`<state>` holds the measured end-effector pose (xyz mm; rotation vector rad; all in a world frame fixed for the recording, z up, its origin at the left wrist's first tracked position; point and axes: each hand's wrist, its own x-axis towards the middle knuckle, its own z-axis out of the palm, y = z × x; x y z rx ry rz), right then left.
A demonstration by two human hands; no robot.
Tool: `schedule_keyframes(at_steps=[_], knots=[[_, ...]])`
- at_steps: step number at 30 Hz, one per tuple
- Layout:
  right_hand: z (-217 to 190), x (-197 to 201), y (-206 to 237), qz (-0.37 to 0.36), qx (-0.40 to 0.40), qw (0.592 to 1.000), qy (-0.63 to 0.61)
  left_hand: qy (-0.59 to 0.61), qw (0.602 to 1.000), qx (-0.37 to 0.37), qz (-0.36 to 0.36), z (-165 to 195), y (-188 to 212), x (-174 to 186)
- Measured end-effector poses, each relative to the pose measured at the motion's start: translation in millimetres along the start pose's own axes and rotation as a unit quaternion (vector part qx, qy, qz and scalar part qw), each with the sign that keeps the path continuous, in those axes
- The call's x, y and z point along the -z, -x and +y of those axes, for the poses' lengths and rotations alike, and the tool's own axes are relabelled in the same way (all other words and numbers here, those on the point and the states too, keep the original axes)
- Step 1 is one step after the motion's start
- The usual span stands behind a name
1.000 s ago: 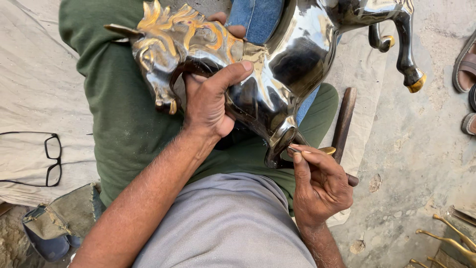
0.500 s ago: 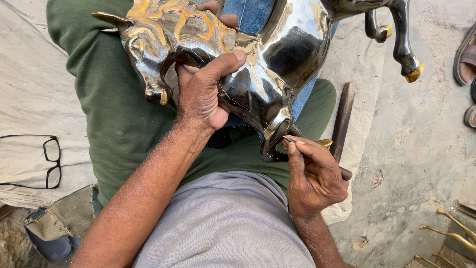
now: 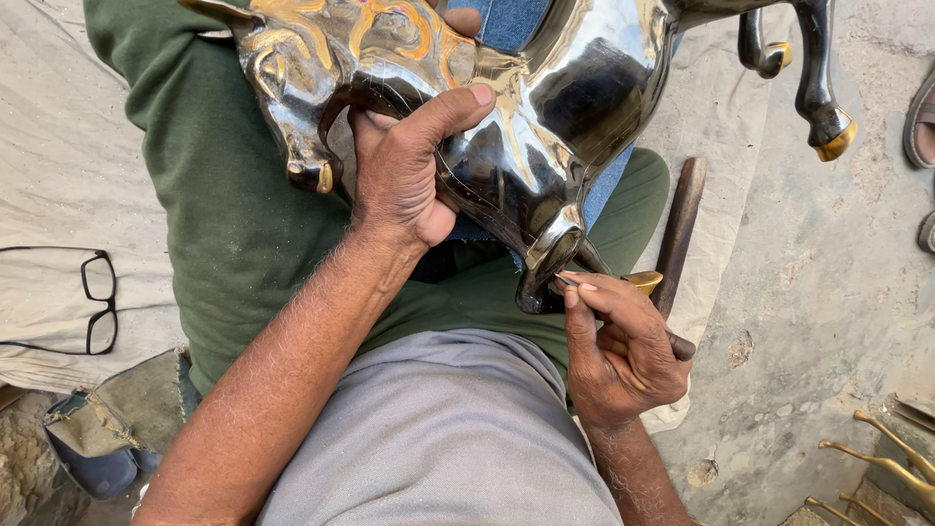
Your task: The person sits on the ground with a brass horse figurine on their lap and engraves fine details into its body, mane and legs using a small handheld graver, rotating the figurine to reach different surfaces. They occasionally reposition the figurine and continue cutting decorative lines into the polished metal.
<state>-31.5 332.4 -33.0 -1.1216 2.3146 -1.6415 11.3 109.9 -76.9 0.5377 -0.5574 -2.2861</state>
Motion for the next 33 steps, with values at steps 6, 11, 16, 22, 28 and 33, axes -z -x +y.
schedule_keyframes(at_steps=[6, 11, 16, 22, 28, 33], knots=[[3.0, 5.1, -3.8, -0.033, 0.01, 0.999, 0.007, -0.012, 0.998, 0.029, 0.058, 0.4, -1.5, -1.5], [5.4, 9.7, -7.8, -0.071, 0.052, 0.996, 0.004, -0.022, 0.998, 0.026, 0.061, 0.0, -1.7, -1.0], [7.9, 15.7, -16.3, -0.122, 0.07, 0.99, -0.008, -0.028, 0.997, 0.039, 0.065, -0.2, -2.9, 0.4], [5.3, 27.5, -35.7, -0.201, 0.064, 0.977, -0.017, -0.027, 0.997, 0.044, 0.062, 0.5, -3.1, 0.5], [2.0, 36.6, -60.2, -0.286, 0.023, 0.957, -0.044, -0.003, 1.0, 0.013, 0.002, 4.0, -1.2, -3.6], [2.5, 39.6, -78.1, -0.351, 0.02, 0.935, -0.045, -0.012, 1.0, 0.01, -0.004, 3.9, 0.3, -2.0]])
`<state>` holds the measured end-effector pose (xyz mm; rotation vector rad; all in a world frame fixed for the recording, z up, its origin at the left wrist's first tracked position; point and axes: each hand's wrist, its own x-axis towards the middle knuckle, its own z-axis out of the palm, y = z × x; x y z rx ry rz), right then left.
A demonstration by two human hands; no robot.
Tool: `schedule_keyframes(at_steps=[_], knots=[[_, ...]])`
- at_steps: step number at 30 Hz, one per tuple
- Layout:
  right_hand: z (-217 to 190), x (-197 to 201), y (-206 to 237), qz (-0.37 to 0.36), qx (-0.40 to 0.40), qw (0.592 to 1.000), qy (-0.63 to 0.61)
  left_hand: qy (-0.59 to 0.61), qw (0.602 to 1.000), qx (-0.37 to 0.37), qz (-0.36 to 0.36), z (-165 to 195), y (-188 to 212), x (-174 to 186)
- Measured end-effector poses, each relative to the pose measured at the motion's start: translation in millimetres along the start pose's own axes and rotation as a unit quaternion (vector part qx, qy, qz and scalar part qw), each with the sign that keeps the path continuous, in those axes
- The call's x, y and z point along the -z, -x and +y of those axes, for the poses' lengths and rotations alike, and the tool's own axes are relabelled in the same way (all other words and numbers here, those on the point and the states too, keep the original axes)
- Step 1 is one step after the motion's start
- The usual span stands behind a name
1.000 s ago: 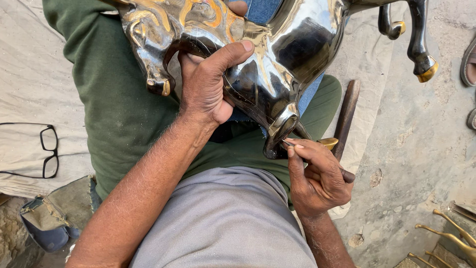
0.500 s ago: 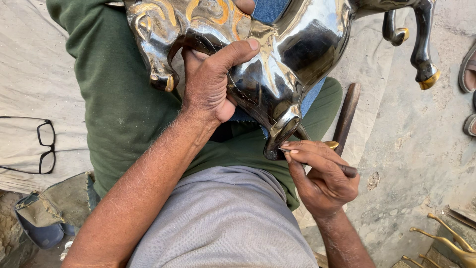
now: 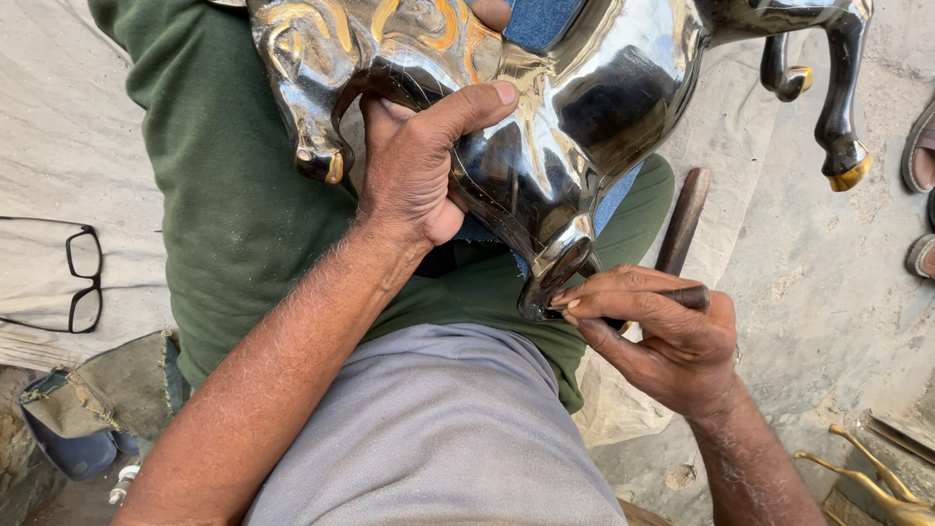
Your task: The person sits on the ground with a brass horse figurine on their lap and engraves fine details into its body, mane and legs using a small handheld graver, rotating the figurine to reach different surfaces. They occasionally reposition the figurine and continue cutting decorative lines into the polished metal.
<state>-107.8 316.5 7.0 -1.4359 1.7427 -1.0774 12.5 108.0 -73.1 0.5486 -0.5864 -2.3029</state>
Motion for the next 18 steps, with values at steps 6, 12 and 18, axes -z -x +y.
schedule_keyframes(at_steps=[6, 12, 18], knots=[[2.8, 14.7, -12.4, -0.073, 0.022, 0.997, 0.012, 0.003, 1.0, 0.01, 0.017, -2.5, -0.9, 1.3], [7.2, 24.8, -12.4, -0.109, 0.016, 0.994, 0.006, 0.006, 1.0, 0.024, 0.014, -1.0, -0.4, 1.6], [-2.6, 3.3, 5.2, 0.129, 0.004, 0.989, -0.067, -0.005, 0.999, -0.036, -0.039, 3.3, -3.7, -1.8]])
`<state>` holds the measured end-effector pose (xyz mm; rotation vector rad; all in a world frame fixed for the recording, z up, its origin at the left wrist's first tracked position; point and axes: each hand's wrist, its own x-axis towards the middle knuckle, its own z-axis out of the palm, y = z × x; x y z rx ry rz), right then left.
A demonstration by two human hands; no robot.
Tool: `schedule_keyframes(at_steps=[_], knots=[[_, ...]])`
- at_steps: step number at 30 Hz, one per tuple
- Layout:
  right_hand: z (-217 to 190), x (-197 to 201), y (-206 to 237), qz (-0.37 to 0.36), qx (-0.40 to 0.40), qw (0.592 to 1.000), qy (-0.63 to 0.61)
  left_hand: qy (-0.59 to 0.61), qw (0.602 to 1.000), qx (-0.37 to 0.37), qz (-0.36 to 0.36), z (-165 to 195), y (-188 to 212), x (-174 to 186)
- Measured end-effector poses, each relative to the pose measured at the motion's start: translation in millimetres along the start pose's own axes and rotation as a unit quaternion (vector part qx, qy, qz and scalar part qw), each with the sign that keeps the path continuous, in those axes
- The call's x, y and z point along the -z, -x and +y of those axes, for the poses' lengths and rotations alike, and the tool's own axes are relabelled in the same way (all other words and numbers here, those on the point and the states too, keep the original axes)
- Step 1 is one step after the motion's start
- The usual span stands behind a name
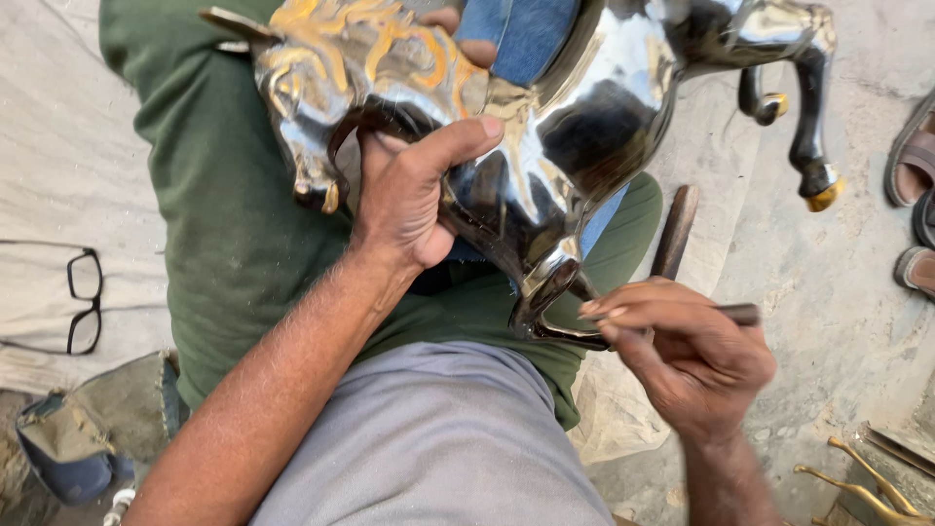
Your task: The person sits on the ground with a brass horse figurine on their lap and engraves fine details into its body, mane and legs using a small handheld graver, rotating the figurine to reach different surfaces. They occasionally reposition the figurine and continue cutting decorative lines into the polished metal.
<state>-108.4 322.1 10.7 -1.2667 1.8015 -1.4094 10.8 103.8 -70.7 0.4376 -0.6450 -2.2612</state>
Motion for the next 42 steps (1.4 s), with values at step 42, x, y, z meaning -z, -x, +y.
schedule_keyframes(at_steps=[42], knots=[[5.3, -68.9, -34.1, 0.283, -0.066, 0.948, 0.133, -0.004, 0.999, 0.027, 0.033, 8.2, 0.4, -3.9]])
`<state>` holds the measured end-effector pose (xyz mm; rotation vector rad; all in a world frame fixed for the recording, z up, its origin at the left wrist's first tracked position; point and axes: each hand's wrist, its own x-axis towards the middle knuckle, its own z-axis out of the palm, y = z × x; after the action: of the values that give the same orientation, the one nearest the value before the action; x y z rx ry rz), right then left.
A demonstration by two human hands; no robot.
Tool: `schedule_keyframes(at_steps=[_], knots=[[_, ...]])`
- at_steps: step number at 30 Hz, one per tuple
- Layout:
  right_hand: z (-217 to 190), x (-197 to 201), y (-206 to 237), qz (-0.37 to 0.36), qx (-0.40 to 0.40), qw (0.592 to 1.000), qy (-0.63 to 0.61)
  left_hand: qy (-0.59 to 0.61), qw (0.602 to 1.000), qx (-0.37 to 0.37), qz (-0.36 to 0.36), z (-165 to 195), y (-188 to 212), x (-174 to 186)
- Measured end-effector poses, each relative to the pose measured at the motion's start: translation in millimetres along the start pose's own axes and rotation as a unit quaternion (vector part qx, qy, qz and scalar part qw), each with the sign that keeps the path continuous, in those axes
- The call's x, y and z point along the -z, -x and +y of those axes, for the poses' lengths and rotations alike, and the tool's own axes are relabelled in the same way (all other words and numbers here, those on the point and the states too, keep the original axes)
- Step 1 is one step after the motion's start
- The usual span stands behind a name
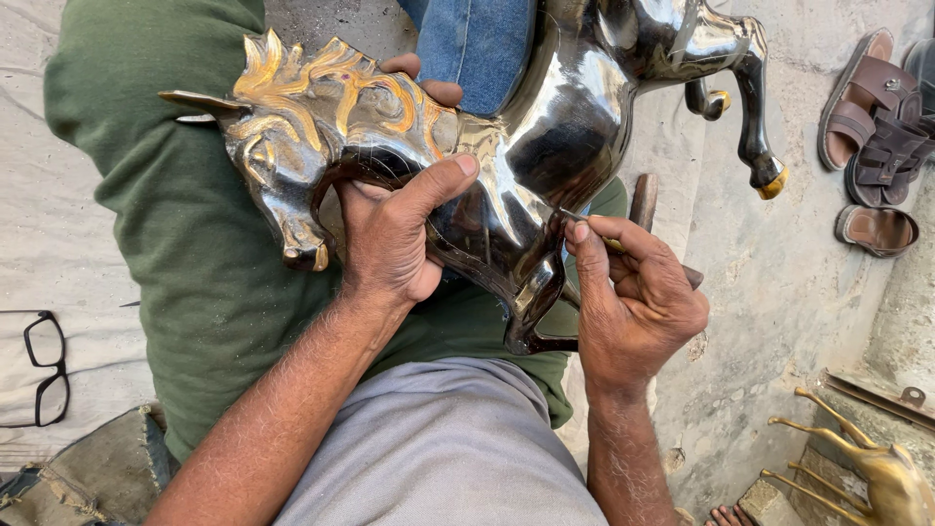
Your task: The person sits on the ground with a brass horse figurine on their lap and engraves fine details into its body, mane and legs using a small handheld graver, rotating the figurine to reach different surfaces. They occasionally reposition the figurine and continue cutting decorative lines into the polished metal.
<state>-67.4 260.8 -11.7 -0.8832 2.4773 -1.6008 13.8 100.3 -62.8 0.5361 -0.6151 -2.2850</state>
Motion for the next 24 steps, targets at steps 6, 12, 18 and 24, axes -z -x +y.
schedule_keyframes(at_steps=[6, 12, 18, 24], knots=[[-1.1, 8.5, -3.4, -0.031, -0.033, 0.999, -0.029, -0.011, 1.0, -0.008, 0.0, -1.7, 0.2, 0.9], [4.4, 12.9, -1.1, -0.035, -0.036, 0.998, -0.039, -0.029, 0.999, -0.015, -0.009, -3.7, -1.0, 5.6], [8.1, 18.0, 1.1, -0.043, -0.032, 0.998, -0.035, -0.027, 0.999, -0.021, -0.01, -5.2, 0.0, 6.4], [6.1, 23.8, 4.1, -0.063, -0.021, 0.997, -0.029, -0.025, 0.999, -0.026, -0.015, -5.8, 0.1, 6.9]])
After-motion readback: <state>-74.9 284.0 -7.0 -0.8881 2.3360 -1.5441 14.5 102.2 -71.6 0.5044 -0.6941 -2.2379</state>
